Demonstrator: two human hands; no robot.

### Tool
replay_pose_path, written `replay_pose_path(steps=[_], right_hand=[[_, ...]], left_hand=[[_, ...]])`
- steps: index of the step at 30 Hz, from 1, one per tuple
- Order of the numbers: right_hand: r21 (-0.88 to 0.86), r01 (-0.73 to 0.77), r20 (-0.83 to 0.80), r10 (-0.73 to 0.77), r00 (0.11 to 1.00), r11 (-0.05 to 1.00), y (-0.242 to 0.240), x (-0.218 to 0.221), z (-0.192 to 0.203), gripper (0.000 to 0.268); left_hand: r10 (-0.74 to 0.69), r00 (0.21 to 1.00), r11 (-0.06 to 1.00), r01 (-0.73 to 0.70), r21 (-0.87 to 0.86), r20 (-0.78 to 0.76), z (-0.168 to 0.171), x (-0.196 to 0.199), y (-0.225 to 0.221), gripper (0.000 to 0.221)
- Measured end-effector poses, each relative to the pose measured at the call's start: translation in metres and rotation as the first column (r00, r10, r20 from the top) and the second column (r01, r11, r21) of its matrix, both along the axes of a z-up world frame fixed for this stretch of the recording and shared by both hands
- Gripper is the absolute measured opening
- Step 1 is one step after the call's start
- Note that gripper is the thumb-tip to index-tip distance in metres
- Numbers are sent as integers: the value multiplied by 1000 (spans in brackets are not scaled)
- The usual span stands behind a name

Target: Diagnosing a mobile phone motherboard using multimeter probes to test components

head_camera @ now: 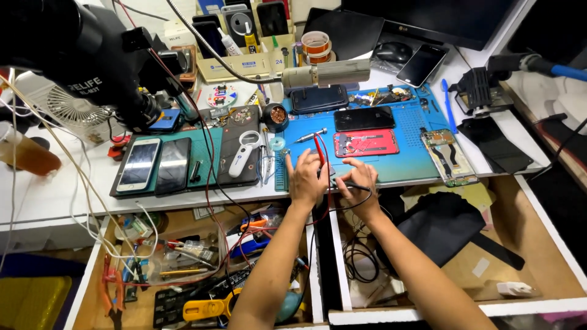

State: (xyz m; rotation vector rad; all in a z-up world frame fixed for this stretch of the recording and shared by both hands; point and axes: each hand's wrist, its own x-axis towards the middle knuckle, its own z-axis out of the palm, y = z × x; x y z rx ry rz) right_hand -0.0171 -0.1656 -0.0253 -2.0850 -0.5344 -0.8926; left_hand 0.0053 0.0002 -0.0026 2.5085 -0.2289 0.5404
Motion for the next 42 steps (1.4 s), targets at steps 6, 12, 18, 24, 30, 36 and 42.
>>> replay_pose_path(steps=[6, 12, 18, 24, 30, 36, 42], right_hand=[[-35, -4, 37, 5, 999, 999, -1, 5, -1, 21], [-52, 7, -99, -12, 995, 999, 0, -1, -4, 16], [-57, 85, -51, -88, 995, 995, -2, 11, -26, 15], [-32, 82, -59, -84, 995, 996, 2, 15, -22, 15], [-38, 77, -97, -81, 992, 996, -2, 7, -27, 14], [-22, 61, -78, -63, 995, 998, -3, 8, -30, 13], [-15, 65, -110, -66, 992, 998, -3, 8, -32, 12]], left_hand=[[-13, 997, 998, 7, -66, -81, 20, -6, 1, 37], [-51, 992, 992, 64, -112, 120, 6, -5, 2, 23], [-70, 995, 990, 60, -127, -76, 20, -10, 4, 33], [-61, 994, 995, 53, -88, -89, 15, -8, 5, 29], [-61, 991, 996, 53, -74, -120, 20, -10, 5, 36], [-57, 990, 994, 44, -96, -130, 20, -9, 5, 30], [-52, 992, 989, 36, -141, -111, 22, -10, 5, 26]])
